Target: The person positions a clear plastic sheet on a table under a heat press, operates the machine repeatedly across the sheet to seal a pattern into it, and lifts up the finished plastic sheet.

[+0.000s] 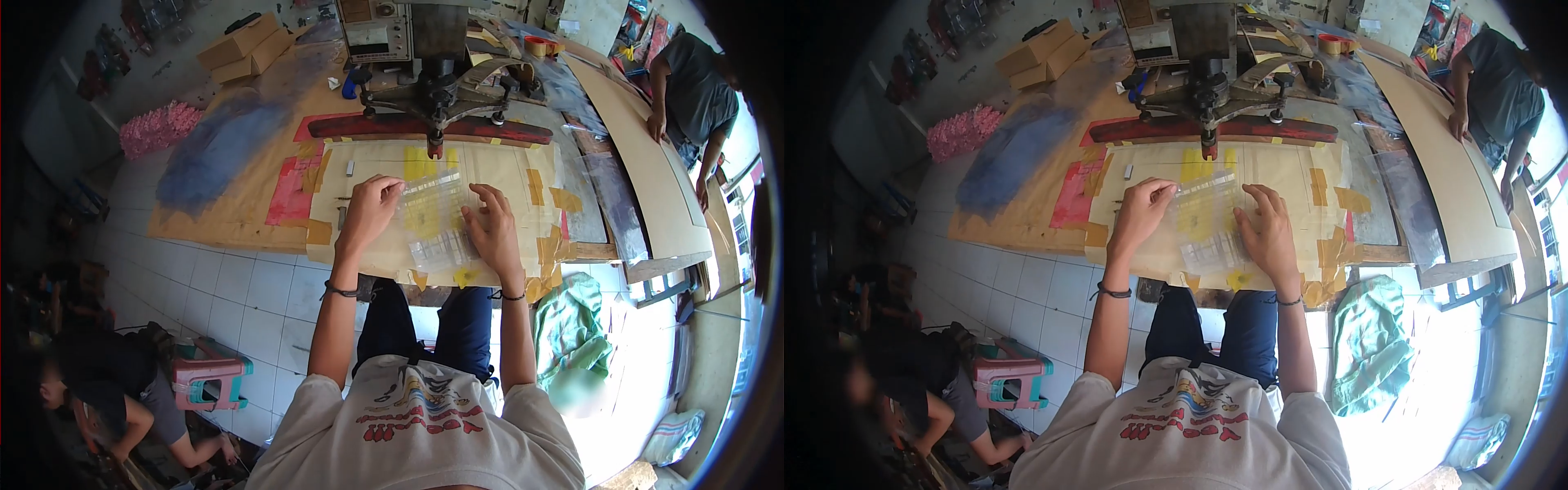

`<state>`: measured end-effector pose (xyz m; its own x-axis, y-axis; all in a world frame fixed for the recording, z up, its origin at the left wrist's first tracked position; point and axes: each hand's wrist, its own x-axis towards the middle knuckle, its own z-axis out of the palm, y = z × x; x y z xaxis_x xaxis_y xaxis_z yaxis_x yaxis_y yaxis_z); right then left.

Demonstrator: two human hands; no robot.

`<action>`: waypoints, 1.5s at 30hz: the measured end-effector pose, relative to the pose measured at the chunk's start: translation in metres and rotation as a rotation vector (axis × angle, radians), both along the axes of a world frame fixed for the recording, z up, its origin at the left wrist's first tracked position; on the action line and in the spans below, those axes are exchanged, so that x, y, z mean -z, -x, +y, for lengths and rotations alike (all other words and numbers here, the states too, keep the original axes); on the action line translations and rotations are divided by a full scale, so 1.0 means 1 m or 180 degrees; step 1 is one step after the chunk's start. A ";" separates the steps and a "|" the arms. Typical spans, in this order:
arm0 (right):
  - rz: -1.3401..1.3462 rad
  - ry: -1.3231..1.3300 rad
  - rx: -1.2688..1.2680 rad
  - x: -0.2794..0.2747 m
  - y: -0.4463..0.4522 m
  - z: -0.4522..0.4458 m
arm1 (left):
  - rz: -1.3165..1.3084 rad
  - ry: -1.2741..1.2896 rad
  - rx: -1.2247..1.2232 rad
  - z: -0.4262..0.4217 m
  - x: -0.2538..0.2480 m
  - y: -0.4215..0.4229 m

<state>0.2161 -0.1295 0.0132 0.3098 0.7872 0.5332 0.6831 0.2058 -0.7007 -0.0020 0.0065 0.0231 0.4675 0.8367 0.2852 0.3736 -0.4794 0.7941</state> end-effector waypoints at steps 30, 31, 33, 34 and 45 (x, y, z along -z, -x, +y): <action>0.1531 0.1122 -0.2045 -0.043 0.010 0.006 | -0.1594 0.1407 0.0315 -0.085 -0.016 0.091; 0.1490 0.1187 -0.2068 -0.045 0.013 0.006 | -0.1579 0.1548 0.0303 -0.090 -0.023 0.088; 0.1504 0.1151 -0.1987 -0.045 0.018 0.007 | -0.1551 0.1691 0.0307 -0.094 -0.025 0.087; 0.1560 0.1047 -0.1878 -0.039 0.019 0.007 | -0.1700 0.1742 0.0388 -0.094 -0.024 0.088; -0.0548 -0.0032 0.0000 -0.030 0.051 0.016 | -0.2564 0.2436 0.0833 -0.105 0.012 0.056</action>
